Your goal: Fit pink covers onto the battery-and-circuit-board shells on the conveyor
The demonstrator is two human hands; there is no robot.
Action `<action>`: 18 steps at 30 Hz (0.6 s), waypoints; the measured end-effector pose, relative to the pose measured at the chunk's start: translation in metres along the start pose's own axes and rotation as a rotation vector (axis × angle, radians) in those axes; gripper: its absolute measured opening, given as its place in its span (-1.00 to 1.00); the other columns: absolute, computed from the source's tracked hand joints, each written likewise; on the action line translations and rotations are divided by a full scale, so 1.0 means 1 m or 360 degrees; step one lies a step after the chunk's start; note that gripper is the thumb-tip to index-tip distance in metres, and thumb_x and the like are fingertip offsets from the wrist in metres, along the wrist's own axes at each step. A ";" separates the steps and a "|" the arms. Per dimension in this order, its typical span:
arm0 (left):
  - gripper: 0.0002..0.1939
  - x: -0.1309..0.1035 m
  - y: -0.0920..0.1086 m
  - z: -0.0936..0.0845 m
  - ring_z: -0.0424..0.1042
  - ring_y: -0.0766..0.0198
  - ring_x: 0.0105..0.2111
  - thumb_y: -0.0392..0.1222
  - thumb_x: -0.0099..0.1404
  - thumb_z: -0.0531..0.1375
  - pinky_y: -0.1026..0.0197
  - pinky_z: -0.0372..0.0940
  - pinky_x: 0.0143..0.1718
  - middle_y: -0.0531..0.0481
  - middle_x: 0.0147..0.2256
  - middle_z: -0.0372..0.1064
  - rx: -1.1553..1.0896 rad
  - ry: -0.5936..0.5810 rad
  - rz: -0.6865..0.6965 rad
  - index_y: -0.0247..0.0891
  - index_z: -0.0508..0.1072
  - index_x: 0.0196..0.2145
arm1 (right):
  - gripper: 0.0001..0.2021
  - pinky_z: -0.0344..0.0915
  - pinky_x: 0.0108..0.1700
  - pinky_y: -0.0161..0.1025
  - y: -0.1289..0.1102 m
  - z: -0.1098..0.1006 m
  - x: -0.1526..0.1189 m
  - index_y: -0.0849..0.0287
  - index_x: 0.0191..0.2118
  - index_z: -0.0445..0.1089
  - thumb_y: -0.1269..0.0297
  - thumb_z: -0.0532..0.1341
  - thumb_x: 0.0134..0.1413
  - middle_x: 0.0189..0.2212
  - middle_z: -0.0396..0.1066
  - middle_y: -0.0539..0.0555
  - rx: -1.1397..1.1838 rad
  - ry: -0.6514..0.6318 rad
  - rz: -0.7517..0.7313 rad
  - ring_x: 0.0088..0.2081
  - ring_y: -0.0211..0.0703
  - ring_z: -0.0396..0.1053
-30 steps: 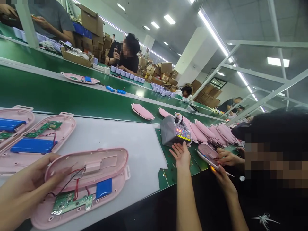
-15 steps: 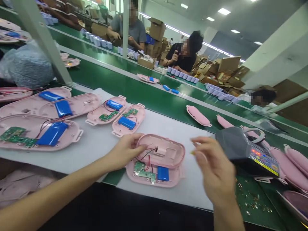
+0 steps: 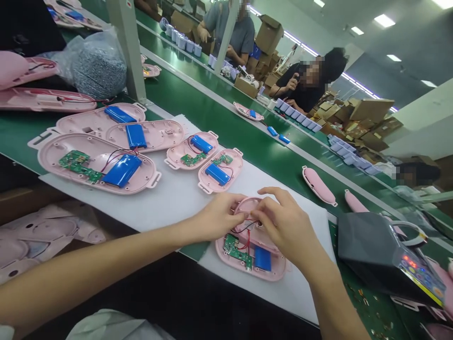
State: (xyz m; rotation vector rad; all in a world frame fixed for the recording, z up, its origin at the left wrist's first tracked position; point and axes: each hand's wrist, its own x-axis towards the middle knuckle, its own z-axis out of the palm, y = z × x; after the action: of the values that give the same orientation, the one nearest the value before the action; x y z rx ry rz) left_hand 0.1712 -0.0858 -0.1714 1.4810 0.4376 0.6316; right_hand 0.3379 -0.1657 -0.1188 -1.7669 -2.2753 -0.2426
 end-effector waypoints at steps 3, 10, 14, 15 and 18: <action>-0.91 -0.001 0.000 0.000 0.22 0.38 -0.55 -0.28 0.23 0.14 0.36 0.11 -0.57 0.13 -0.55 0.22 0.0014 0.0015 0.0001 -0.30 0.40 -0.43 | -0.86 0.26 -0.32 -0.27 -0.004 -0.001 0.003 0.16 -0.37 0.38 0.34 0.15 0.22 -0.07 0.42 0.07 -0.0063 0.0030 -0.0010 -0.09 -0.11 0.36; -0.95 -0.009 0.000 0.001 0.33 0.32 -0.51 -0.27 0.21 0.15 0.33 0.20 -0.52 0.10 -0.50 0.31 0.0101 0.0205 -0.0076 -0.29 0.40 -0.36 | -0.74 0.09 -0.49 -0.28 0.014 -0.020 0.028 0.14 -0.57 0.36 0.14 0.39 -0.11 -0.58 0.38 -0.03 0.0120 -0.0381 0.0594 -0.51 -0.21 0.32; -0.92 -0.009 0.001 -0.001 0.42 0.24 -0.39 -0.27 0.21 0.16 0.29 0.27 -0.42 0.06 -0.40 0.41 0.0263 0.0356 -0.0113 -0.27 0.39 -0.30 | -0.72 0.23 -0.42 -0.30 0.039 -0.023 0.028 0.15 -0.46 0.31 0.08 0.35 -0.09 -0.50 0.42 -0.03 0.0657 -0.0394 0.0573 -0.47 -0.24 0.34; -0.89 -0.009 0.002 0.000 0.44 0.22 -0.34 -0.24 0.22 0.17 0.28 0.29 -0.37 0.04 -0.35 0.45 0.0272 0.0328 -0.0075 -0.27 0.42 -0.27 | -0.73 0.27 -0.39 -0.30 0.041 -0.022 0.025 0.16 -0.44 0.32 0.09 0.34 -0.07 -0.49 0.42 -0.02 0.0756 -0.0331 0.0540 -0.45 -0.25 0.35; -0.82 -0.008 0.006 0.003 0.46 0.19 -0.30 -0.13 0.26 0.19 0.27 0.31 -0.31 0.02 -0.33 0.51 0.0325 0.0222 0.0062 -0.28 0.49 -0.27 | -0.84 0.30 -0.35 -0.31 0.035 -0.023 0.012 0.17 -0.39 0.37 0.20 0.28 0.00 -0.47 0.42 -0.01 0.0842 -0.0117 0.0506 -0.42 -0.26 0.36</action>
State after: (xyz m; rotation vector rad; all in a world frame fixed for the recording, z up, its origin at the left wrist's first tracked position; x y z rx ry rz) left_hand 0.1663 -0.0931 -0.1666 1.6477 0.5965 0.7414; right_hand 0.3710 -0.1519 -0.0942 -1.8128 -1.8266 0.4480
